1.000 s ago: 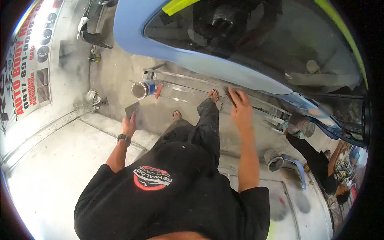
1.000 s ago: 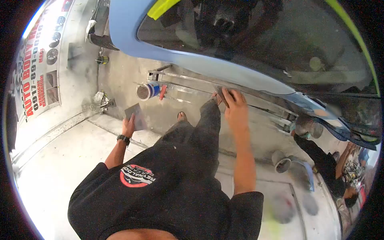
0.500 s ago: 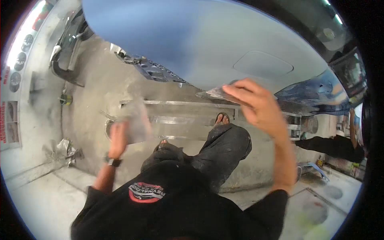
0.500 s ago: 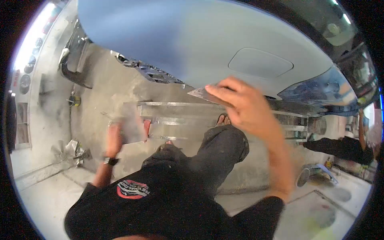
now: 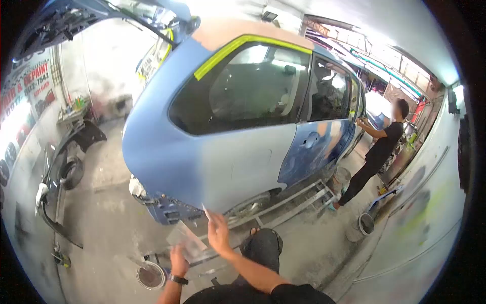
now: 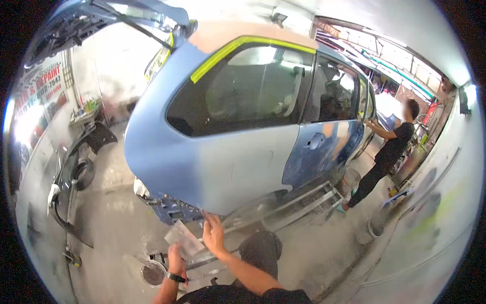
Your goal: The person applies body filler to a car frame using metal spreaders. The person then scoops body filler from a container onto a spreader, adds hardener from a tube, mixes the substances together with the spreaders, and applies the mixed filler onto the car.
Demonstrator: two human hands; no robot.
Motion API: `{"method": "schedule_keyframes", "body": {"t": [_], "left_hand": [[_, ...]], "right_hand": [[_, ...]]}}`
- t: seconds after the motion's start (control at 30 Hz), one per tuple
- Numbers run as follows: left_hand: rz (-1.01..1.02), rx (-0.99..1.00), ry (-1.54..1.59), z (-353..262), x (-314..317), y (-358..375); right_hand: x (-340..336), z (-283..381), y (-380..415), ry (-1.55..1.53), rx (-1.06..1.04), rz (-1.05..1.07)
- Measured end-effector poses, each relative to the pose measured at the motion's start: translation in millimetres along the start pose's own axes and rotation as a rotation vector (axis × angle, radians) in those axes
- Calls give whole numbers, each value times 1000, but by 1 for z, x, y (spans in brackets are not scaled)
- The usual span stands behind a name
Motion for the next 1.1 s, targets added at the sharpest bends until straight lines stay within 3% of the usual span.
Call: {"method": "schedule_keyframes", "body": {"t": [0.03, 0.13, 0.17, 0.3, 0.4, 0.5, 0.57, 0.63, 0.7, 0.77, 0.83, 0.87, 0.93, 1.03, 1.1], "left_hand": [[-6, -323, 575, 8, 25, 8], [374, -420, 976, -47, 75, 27], [393, -436, 968, -49, 82, 29], [442, -501, 942, -31, 103, 41], [442, -486, 802, 0, 106, 45], [361, -411, 476, 20, 86, 35], [242, -467, 355, 13, 66, 45], [137, -483, 386, 1, 47, 54], [88, -445, 391, -14, 31, 58], [94, -353, 365, -29, 18, 60], [149, -484, 299, -48, 12, 70], [177, -561, 259, -58, 7, 78], [157, -674, 157, -36, 2, 80], [-55, -488, 596, -26, 13, 57], [29, -407, 621, -39, 22, 43]], "right_hand": [[-1, 21, 9, -71, -16, -18], [3, 58, 26, -201, -80, -17], [6, 64, 29, -229, -108, -4], [17, 42, 37, -413, 103, -59], [-6, 55, 22, -387, -23, -132], [-18, 14, 8, -429, 232, -147], [-37, -20, -10, -438, 381, -160], [-56, -56, -30, -545, 494, -220], [-53, -127, -31, -945, 587, -269], [-65, -129, -26, -1013, 674, -278], [-78, -92, -14, -1110, 854, -345], [-73, -95, -15, -1151, 782, -238], [-72, -103, -7, -1180, 773, -243], [-85, -96, -9, -1200, 776, -306], [-90, -98, -10, -1213, 774, -343]]}}
Point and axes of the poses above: each hand's wrist, its own y-axis away from the middle knuckle, its own x-axis out of the palm, z = x × y, the point moved 6 cm from there along -y, towards the middle knuckle, and after that the axes turned 2 degrees about -x, right-handed, at the moved point
